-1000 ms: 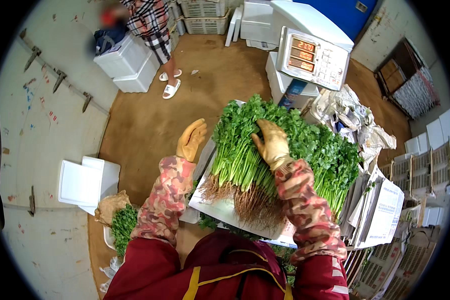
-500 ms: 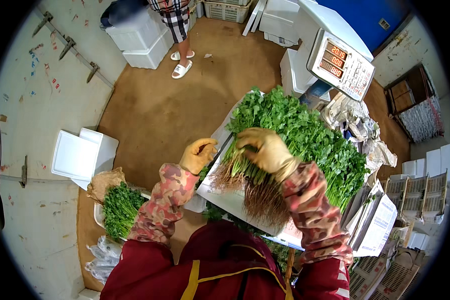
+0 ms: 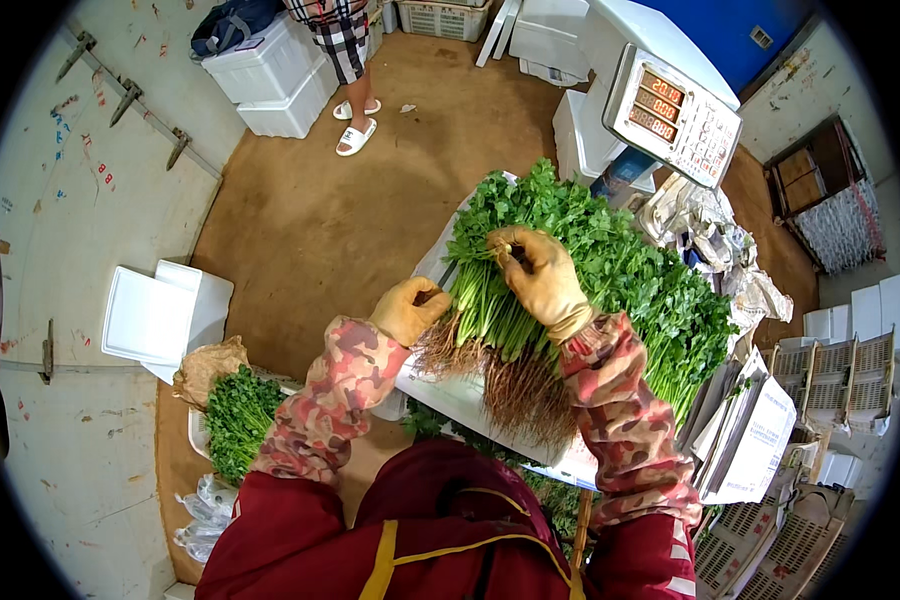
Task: The person sorts and bundles leafy green vegetables, placing them into a basket and arranging them on a table. They also handle newspapers, folding and placing them on the table.
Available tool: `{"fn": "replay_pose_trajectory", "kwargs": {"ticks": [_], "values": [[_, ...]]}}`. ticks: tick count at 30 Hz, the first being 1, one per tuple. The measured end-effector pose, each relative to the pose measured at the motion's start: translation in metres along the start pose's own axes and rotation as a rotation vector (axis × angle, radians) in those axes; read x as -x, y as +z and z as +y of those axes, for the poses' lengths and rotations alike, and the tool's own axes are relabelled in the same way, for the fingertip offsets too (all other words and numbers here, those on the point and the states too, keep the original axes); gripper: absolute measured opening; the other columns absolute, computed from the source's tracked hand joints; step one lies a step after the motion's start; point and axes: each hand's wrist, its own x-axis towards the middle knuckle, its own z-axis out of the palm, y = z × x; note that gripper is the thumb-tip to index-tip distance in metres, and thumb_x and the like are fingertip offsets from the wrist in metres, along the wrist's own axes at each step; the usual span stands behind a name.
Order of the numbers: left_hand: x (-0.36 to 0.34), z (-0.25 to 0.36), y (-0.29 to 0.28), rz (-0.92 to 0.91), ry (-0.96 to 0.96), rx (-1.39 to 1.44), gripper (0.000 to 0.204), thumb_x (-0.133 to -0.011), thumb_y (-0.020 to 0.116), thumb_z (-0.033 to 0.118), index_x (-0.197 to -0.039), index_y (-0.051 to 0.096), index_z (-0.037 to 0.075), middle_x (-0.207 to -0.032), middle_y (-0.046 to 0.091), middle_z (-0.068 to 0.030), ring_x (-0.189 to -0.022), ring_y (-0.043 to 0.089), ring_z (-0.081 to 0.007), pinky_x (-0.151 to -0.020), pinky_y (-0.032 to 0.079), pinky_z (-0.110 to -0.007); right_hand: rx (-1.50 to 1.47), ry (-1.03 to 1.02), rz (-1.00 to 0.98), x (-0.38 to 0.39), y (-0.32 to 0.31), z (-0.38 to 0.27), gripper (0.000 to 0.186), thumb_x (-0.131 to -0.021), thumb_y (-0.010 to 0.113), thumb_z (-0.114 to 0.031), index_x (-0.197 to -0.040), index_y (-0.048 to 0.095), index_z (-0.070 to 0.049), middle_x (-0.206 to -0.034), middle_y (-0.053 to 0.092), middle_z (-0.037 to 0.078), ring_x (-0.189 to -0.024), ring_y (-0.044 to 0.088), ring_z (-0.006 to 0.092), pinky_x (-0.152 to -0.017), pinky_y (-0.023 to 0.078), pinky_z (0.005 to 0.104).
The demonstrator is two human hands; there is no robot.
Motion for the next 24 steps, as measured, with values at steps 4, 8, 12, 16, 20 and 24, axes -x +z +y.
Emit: {"fn": "replay_pose_trajectory", "kwargs": {"ticks": [4, 8, 12, 16, 20, 24], "values": [[0.003, 0.008, 0.023, -0.022, 0.047, -0.281, 0.028, -0.082, 0.07, 0.033, -0.095, 0.066, 0.008, -0.086, 0.068, -0.0155, -0.081, 0.065, -0.0338, -0.07, 0.049, -0.041, -0.369, 0.045, 0.037, -0.002, 0.009, 0.006, 0.016, -0.09, 0.056, -0.006, -0.103, 0.065, -0.007, -0.1, 0.069, 0.007, -0.084, 0.062, 0.0141, -0.074, 0.05, 0.0284], [-0.009, -0.027, 0.011, -0.069, -0.006, -0.066, 0.024, -0.083, 0.069, 0.026, -0.091, 0.064, 0.004, -0.083, 0.067, -0.0177, -0.081, 0.064, -0.035, -0.072, 0.049, -0.043, -0.93, 0.325, 0.282, -0.017, -0.01, 0.031, 0.011, -0.095, 0.049, -0.01, -0.101, 0.058, -0.009, -0.107, 0.068, 0.011, -0.092, 0.065, 0.018, -0.078, 0.053, 0.029], [0.009, 0.019, 0.009, 0.239, 0.272, -0.414, 0.024, -0.087, 0.066, 0.019, -0.102, 0.058, 0.001, -0.094, 0.065, -0.0164, -0.076, 0.062, -0.0283, -0.071, 0.049, -0.039, -1.155, 0.305, 0.26, 0.001, -0.018, 0.07, 0.013, -0.095, 0.05, -0.012, -0.105, 0.056, -0.005, -0.109, 0.066, 0.018, -0.097, 0.064, 0.0253, -0.083, 0.054, 0.0387], [0.005, 0.035, 0.032, 0.186, 0.546, -0.336, 0.031, -0.088, 0.065, 0.025, -0.108, 0.058, 0.003, -0.107, 0.063, -0.019, -0.094, 0.061, -0.033, -0.079, 0.05, -0.041, -1.347, 0.311, 0.311, 0.01, -0.013, 0.06, 0.015, -0.095, 0.049, -0.016, -0.106, 0.054, -0.007, -0.111, 0.062, 0.014, -0.11, 0.058, 0.0275, -0.089, 0.05, 0.0434], [-0.005, 0.036, 0.051, -0.045, 0.37, -0.519, 0.028, -0.083, 0.069, 0.025, -0.097, 0.057, 0.004, -0.094, 0.056, -0.0154, -0.089, 0.059, -0.0355, -0.075, 0.048, -0.044, -1.55, 0.289, 0.394, 0.013, -0.025, 0.07, 0.015, -0.095, 0.047, -0.017, -0.107, 0.052, -0.009, -0.11, 0.056, 0.009, -0.11, 0.055, 0.0291, -0.091, 0.047, 0.0477], [-0.009, 0.021, 0.048, -0.031, 0.381, -0.431, 0.028, -0.083, 0.07, 0.024, -0.097, 0.057, 0.003, -0.099, 0.058, -0.0169, -0.093, 0.057, -0.0363, -0.078, 0.047, -0.043, -1.535, 0.139, 0.373, 0.021, -0.067, 0.045, 0.023, -0.093, 0.04, -0.013, -0.107, 0.053, -0.001, -0.096, 0.059, 0.011, -0.1, 0.056, 0.0282, -0.102, 0.037, 0.052]]}}
